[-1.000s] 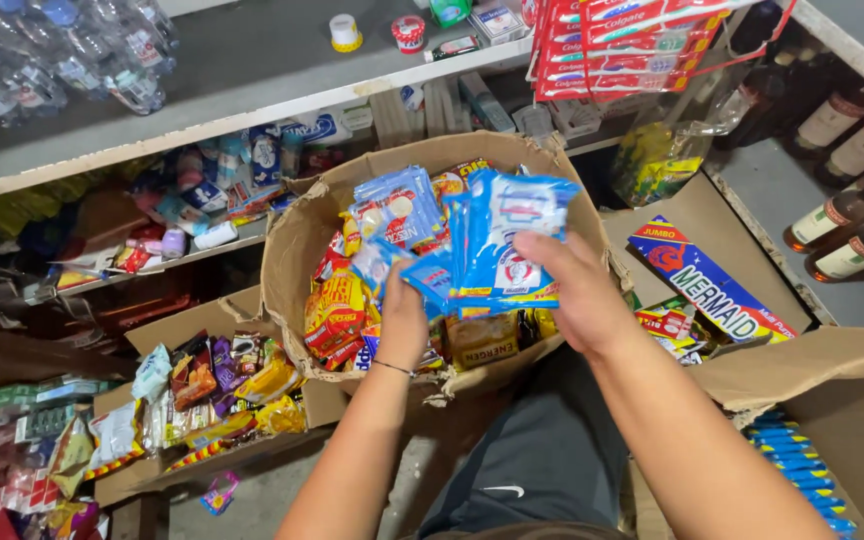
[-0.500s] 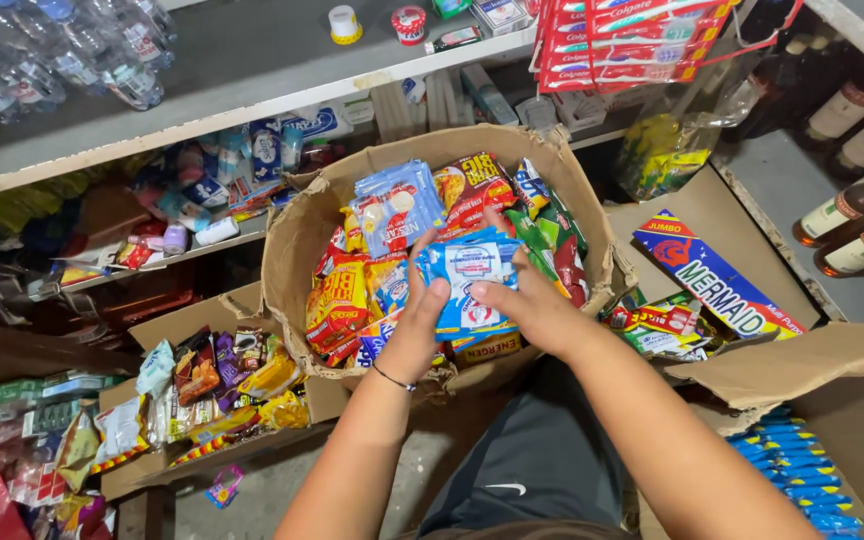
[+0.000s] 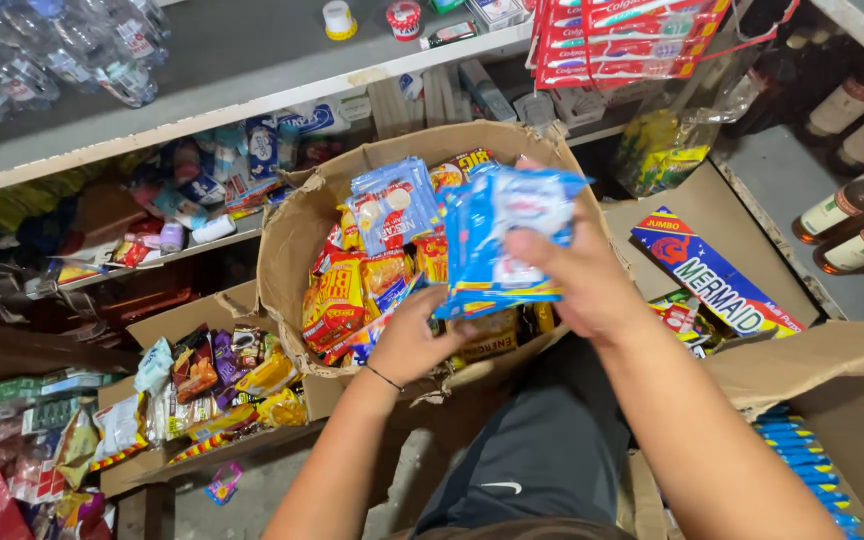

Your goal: Organizing and sorting various snack and beverage packets from one container into a cardboard box.

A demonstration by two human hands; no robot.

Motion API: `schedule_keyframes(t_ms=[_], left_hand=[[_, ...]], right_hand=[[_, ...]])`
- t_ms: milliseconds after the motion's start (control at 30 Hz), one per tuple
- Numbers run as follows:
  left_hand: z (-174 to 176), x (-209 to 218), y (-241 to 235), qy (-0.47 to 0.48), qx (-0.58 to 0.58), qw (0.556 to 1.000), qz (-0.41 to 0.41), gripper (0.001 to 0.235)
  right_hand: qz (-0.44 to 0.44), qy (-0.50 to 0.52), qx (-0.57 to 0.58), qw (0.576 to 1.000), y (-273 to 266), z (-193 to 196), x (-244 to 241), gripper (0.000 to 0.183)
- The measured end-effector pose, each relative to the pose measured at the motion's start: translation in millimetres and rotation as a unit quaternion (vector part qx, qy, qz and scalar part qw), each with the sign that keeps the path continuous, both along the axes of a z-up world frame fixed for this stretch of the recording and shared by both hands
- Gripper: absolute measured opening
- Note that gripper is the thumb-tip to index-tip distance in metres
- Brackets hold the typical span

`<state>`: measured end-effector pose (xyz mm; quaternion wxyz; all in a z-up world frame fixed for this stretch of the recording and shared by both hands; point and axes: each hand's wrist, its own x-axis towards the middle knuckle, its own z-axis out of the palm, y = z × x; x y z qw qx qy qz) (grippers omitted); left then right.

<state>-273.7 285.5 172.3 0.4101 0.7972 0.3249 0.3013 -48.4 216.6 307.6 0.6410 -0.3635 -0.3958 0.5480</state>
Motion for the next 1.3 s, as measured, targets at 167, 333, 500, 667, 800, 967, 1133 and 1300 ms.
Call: schedule_keyframes(t_ms=[167,333,500,667,800,967,1133,1300], left_hand=[[-40,7,19,-0.056,-0.162,0.981,0.093,0.034],[45,16,-1,-0.456,-0.405,0.788,-0.086,0.056],[0,26,5,-0.434,-0.412,0.798,-0.079,0.071],[-15,30,8,-0.349,-0.412,0.84,-0.055,0.084],[-8,37,9,-0.33,-0.349,0.876,-0.043,0.092],[18,22,-4,-0.347,-0.286,0.886,-0.108,0.099],[-20,11,4,-0.117,-0.133,0.983,-0.053,0.056],[-52,17,32,-0.109,-0.164,0.972,0.13,0.04]], right_hand=[[0.041,0.079,0.033,0.995,-10,3,13,0.08],[0.043,-0.007,-0.029,0.999,7,-26,0,0.081],[0.067,-0.112,-0.013,0.991,8,-43,-12,0.092],[0.131,-0.124,-0.006,0.984,7,-48,-11,0.096],[0.097,-0.037,-0.034,0.994,9,-75,-10,0.09],[0.022,0.071,-0.065,0.995,17,-92,6,0.076],[0.06,0.197,0.017,0.978,5,-29,17,0.068],[0.107,0.194,0.023,0.975,-2,-42,5,0.072]])
